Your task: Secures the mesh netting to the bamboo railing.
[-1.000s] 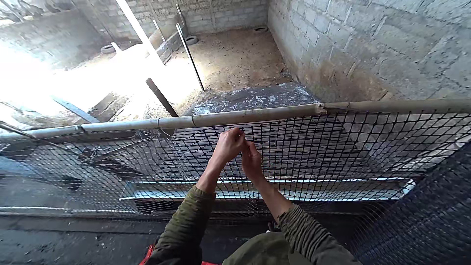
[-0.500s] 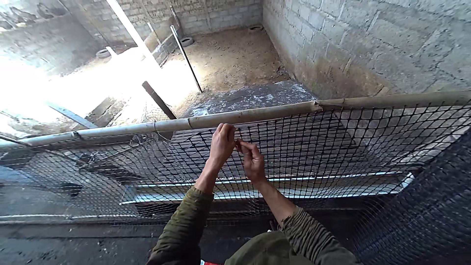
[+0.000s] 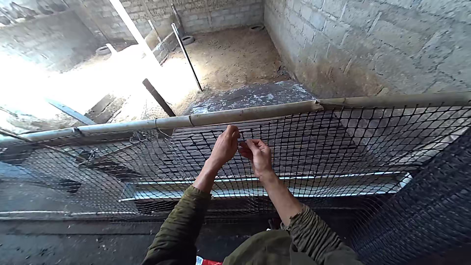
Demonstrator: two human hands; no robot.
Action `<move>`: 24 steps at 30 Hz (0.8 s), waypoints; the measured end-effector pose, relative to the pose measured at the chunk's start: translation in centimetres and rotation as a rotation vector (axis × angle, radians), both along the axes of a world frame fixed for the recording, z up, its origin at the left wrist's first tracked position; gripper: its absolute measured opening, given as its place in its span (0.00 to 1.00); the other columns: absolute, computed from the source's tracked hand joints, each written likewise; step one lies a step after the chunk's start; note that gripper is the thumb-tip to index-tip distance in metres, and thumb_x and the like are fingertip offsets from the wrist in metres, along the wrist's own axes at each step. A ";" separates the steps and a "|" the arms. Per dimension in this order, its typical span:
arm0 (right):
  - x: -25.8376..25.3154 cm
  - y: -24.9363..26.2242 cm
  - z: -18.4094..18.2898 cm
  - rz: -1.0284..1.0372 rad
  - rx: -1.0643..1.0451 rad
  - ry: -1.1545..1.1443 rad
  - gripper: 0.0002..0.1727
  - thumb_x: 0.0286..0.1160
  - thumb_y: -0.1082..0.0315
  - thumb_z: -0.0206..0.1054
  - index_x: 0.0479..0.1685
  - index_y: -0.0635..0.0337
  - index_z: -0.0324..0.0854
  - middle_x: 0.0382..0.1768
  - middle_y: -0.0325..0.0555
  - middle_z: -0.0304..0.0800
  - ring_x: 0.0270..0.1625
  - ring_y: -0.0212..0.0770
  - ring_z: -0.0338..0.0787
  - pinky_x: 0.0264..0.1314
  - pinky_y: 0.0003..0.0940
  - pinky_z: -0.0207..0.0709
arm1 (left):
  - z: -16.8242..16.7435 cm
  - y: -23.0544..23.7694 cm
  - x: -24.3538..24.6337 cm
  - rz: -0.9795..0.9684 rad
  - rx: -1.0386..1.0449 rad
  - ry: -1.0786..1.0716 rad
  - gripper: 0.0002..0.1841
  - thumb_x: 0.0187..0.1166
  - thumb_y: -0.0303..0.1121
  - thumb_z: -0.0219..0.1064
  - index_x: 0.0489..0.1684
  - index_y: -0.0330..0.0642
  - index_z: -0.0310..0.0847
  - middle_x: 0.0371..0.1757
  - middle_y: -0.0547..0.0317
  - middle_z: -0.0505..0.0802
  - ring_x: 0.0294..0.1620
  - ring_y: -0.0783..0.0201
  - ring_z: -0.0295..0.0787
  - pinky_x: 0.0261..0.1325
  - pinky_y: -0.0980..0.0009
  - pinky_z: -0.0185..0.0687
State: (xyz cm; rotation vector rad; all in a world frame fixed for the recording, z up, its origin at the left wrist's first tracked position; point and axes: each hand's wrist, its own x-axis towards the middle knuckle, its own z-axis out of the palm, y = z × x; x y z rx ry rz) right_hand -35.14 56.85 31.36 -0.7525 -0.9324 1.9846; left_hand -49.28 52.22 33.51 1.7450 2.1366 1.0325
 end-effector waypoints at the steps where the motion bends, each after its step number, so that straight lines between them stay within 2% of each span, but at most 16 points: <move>1: 0.0 0.1 0.2 0.024 -0.052 -0.005 0.10 0.89 0.73 0.60 0.51 0.75 0.78 0.37 0.58 0.96 0.32 0.42 0.97 0.39 0.32 0.92 | 0.0 -0.1 0.0 -0.005 0.003 -0.001 0.13 0.92 0.30 0.49 0.57 0.31 0.76 0.38 0.47 0.92 0.38 0.54 0.92 0.48 0.51 0.88; 8: 0.0 1.7 2.1 0.133 -0.194 -0.043 0.09 0.87 0.74 0.61 0.51 0.75 0.79 0.34 0.55 0.94 0.31 0.39 0.95 0.36 0.29 0.90 | 0.2 -0.7 0.2 -0.021 -0.004 0.028 0.13 0.92 0.30 0.49 0.57 0.30 0.77 0.35 0.45 0.88 0.37 0.51 0.89 0.46 0.50 0.85; 12: -0.7 3.3 3.0 0.047 -0.165 -0.065 0.07 0.85 0.75 0.64 0.45 0.73 0.81 0.30 0.52 0.93 0.27 0.36 0.92 0.31 0.25 0.86 | 0.3 -0.9 0.3 -0.066 0.032 0.049 0.12 0.89 0.32 0.54 0.56 0.32 0.77 0.33 0.50 0.87 0.31 0.58 0.85 0.40 0.57 0.84; 15: -1.5 4.0 2.5 0.013 -0.154 -0.107 0.08 0.83 0.72 0.67 0.46 0.71 0.84 0.30 0.50 0.93 0.22 0.31 0.87 0.22 0.20 0.78 | 0.4 -0.4 0.6 -0.065 0.002 0.041 0.17 0.83 0.35 0.62 0.63 0.32 0.77 0.32 0.51 0.87 0.31 0.57 0.85 0.40 0.57 0.83; 17: -1.8 4.4 2.2 0.008 -0.133 -0.136 0.09 0.83 0.70 0.68 0.46 0.70 0.85 0.29 0.49 0.93 0.17 0.28 0.79 0.17 0.19 0.69 | 0.8 -0.1 0.7 -0.028 -0.050 0.029 0.24 0.83 0.41 0.68 0.69 0.33 0.73 0.32 0.51 0.86 0.32 0.56 0.84 0.42 0.55 0.83; 19: -1.7 4.6 1.9 0.008 -0.092 -0.170 0.10 0.83 0.69 0.68 0.46 0.70 0.86 0.29 0.48 0.93 0.15 0.26 0.75 0.15 0.20 0.65 | 0.9 0.4 0.8 -0.002 -0.065 0.028 0.33 0.80 0.43 0.72 0.79 0.33 0.68 0.33 0.50 0.87 0.33 0.55 0.84 0.44 0.53 0.83; 20: -1.6 4.6 1.9 0.004 -0.063 -0.194 0.10 0.83 0.68 0.68 0.46 0.69 0.86 0.29 0.47 0.93 0.14 0.26 0.73 0.15 0.20 0.64 | 0.8 0.6 0.9 0.008 -0.061 0.041 0.34 0.79 0.43 0.74 0.79 0.33 0.69 0.32 0.51 0.87 0.31 0.55 0.84 0.43 0.53 0.83; 22: -1.7 4.6 1.9 -0.017 0.008 -0.245 0.10 0.82 0.68 0.70 0.43 0.68 0.87 0.28 0.46 0.94 0.13 0.26 0.72 0.15 0.20 0.62 | 0.8 0.9 1.0 0.040 -0.047 0.072 0.29 0.77 0.44 0.76 0.71 0.34 0.80 0.31 0.49 0.88 0.31 0.52 0.84 0.43 0.50 0.82; 24: -1.7 4.5 2.0 -0.034 0.062 -0.287 0.09 0.81 0.68 0.71 0.42 0.68 0.88 0.27 0.45 0.93 0.13 0.26 0.72 0.16 0.21 0.63 | 0.8 1.1 1.2 0.065 -0.040 0.087 0.23 0.77 0.42 0.76 0.64 0.35 0.85 0.37 0.44 0.92 0.36 0.47 0.88 0.47 0.44 0.83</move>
